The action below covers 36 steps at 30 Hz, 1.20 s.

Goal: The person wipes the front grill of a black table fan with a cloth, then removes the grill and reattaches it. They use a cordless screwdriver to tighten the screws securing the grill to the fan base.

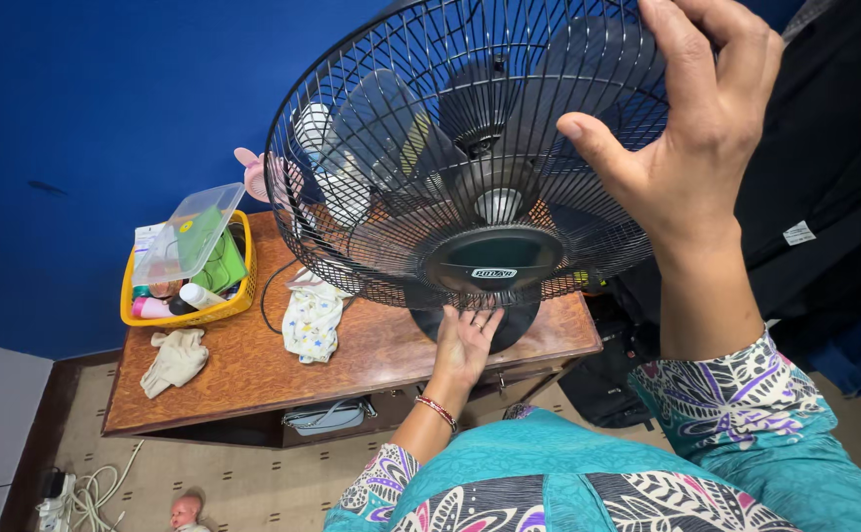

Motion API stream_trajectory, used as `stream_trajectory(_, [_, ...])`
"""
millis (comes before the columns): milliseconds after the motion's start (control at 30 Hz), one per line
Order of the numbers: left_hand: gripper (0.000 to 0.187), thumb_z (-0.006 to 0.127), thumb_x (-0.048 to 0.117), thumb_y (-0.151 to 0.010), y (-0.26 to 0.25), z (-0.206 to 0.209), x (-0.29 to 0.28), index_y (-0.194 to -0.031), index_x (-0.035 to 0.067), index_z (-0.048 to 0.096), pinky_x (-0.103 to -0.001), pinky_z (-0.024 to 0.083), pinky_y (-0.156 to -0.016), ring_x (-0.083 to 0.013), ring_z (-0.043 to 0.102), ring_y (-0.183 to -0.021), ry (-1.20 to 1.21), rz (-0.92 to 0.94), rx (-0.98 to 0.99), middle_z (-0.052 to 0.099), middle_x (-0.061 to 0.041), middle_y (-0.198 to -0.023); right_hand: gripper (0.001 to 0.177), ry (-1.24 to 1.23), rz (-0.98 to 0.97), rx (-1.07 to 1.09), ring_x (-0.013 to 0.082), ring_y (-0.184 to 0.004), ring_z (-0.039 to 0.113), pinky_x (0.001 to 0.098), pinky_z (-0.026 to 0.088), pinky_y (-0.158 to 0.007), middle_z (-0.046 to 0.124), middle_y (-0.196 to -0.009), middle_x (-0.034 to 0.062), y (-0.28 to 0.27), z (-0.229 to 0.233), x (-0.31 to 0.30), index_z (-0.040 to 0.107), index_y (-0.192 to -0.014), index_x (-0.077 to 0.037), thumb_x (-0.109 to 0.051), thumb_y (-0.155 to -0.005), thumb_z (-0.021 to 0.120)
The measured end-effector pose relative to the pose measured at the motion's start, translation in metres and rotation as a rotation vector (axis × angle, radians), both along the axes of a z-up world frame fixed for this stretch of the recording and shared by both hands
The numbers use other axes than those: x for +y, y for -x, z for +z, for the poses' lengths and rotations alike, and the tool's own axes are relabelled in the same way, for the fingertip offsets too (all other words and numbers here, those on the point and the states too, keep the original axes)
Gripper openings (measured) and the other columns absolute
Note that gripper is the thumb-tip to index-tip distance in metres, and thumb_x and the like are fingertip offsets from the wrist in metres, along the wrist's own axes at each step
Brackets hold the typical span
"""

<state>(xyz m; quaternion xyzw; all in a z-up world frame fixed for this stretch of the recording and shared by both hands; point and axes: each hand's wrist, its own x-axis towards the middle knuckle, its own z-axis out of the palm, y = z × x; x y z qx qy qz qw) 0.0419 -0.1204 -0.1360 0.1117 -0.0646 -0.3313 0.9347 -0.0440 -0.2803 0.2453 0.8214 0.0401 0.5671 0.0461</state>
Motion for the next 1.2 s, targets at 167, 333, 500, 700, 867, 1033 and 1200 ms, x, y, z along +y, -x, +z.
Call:
stream_trajectory(167, [0.070, 0.065, 0.045, -0.092, -0.002, -0.003, -0.004, -0.142, 0.004, 0.038, -0.058, 0.033, -0.121, -0.0374, 0.040, -0.141, -0.067, -0.001, 0.086, 0.041, -0.017, -0.149, 0.076, -0.012, -0.018, 0.007, 0.0287, -0.127, 0.049, 0.0421, 0.047, -0.110, 0.055, -0.138, 0.0133, -0.001, -0.002, 0.002, 0.063, -0.145, -0.001, -0.063, -0.100, 0.070])
stream_trajectory(333, [0.070, 0.063, 0.047, -0.093, -0.003, -0.008, -0.006, -0.141, 0.002, 0.039, -0.057, 0.034, -0.122, -0.0385, 0.038, -0.144, -0.110, 0.003, 0.120, 0.042, -0.017, -0.147, 0.077, -0.002, -0.045, 0.010, 0.0289, -0.129, 0.048, 0.0421, 0.047, -0.112, 0.053, -0.139, 0.0142, 0.000, -0.004, 0.005, 0.063, -0.145, -0.001, -0.062, -0.100, 0.072])
stream_trajectory(500, [0.071, 0.064, 0.048, -0.092, -0.001, -0.008, -0.005, -0.142, 0.004, 0.039, -0.057, 0.034, -0.121, -0.0358, 0.040, -0.142, -0.106, -0.022, 0.093, 0.043, -0.015, -0.145, 0.077, 0.021, -0.053, 0.006, 0.0289, -0.129, 0.048, 0.0421, 0.047, -0.111, 0.053, -0.138, 0.0150, 0.003, -0.002, 0.005, 0.064, -0.145, 0.001, -0.061, -0.099, 0.072])
stream_trajectory(700, [0.068, 0.062, 0.049, -0.093, 0.001, -0.004, 0.000, -0.143, 0.008, 0.041, -0.058, 0.034, -0.121, -0.0324, 0.042, -0.141, -0.090, -0.060, 0.032, 0.045, -0.011, -0.144, 0.080, 0.032, -0.078, 0.009, 0.0294, -0.127, 0.050, 0.0414, 0.048, -0.108, 0.053, -0.137, 0.0149, 0.006, -0.004, 0.007, 0.066, -0.143, 0.002, -0.062, -0.096, 0.074])
stream_trajectory(867, [0.060, 0.061, 0.050, -0.096, 0.002, 0.003, 0.008, -0.139, 0.011, 0.045, -0.059, 0.036, -0.120, -0.0297, 0.044, -0.139, -0.111, -0.092, -0.006, 0.050, -0.006, -0.142, 0.082, 0.015, -0.067, 0.007, 0.0295, -0.129, 0.050, 0.0397, 0.049, -0.106, 0.052, -0.136, 0.0164, 0.013, -0.011, 0.006, 0.065, -0.143, 0.003, -0.063, -0.096, 0.075])
stream_trajectory(1033, [0.058, 0.063, 0.050, -0.092, 0.005, 0.008, 0.011, -0.137, 0.016, 0.047, -0.059, 0.036, -0.119, -0.0268, 0.045, -0.138, -0.165, -0.132, -0.006, 0.052, -0.002, -0.141, 0.084, 0.040, -0.078, 0.021, 0.0291, -0.127, 0.049, 0.0389, 0.049, -0.101, 0.051, -0.136, 0.0171, 0.018, -0.013, -0.001, 0.066, -0.144, 0.004, -0.063, -0.094, 0.077])
stream_trajectory(1200, [0.061, 0.065, 0.050, -0.093, 0.005, 0.006, 0.008, -0.139, 0.015, 0.045, -0.059, 0.035, -0.120, -0.0277, 0.043, -0.139, -0.122, -0.148, -0.067, 0.050, -0.002, -0.143, 0.085, 0.041, -0.073, 0.017, 0.0291, -0.128, 0.049, 0.0385, 0.050, -0.100, 0.051, -0.136, 0.0173, 0.020, -0.013, -0.004, 0.066, -0.144, 0.004, -0.063, -0.094, 0.077])
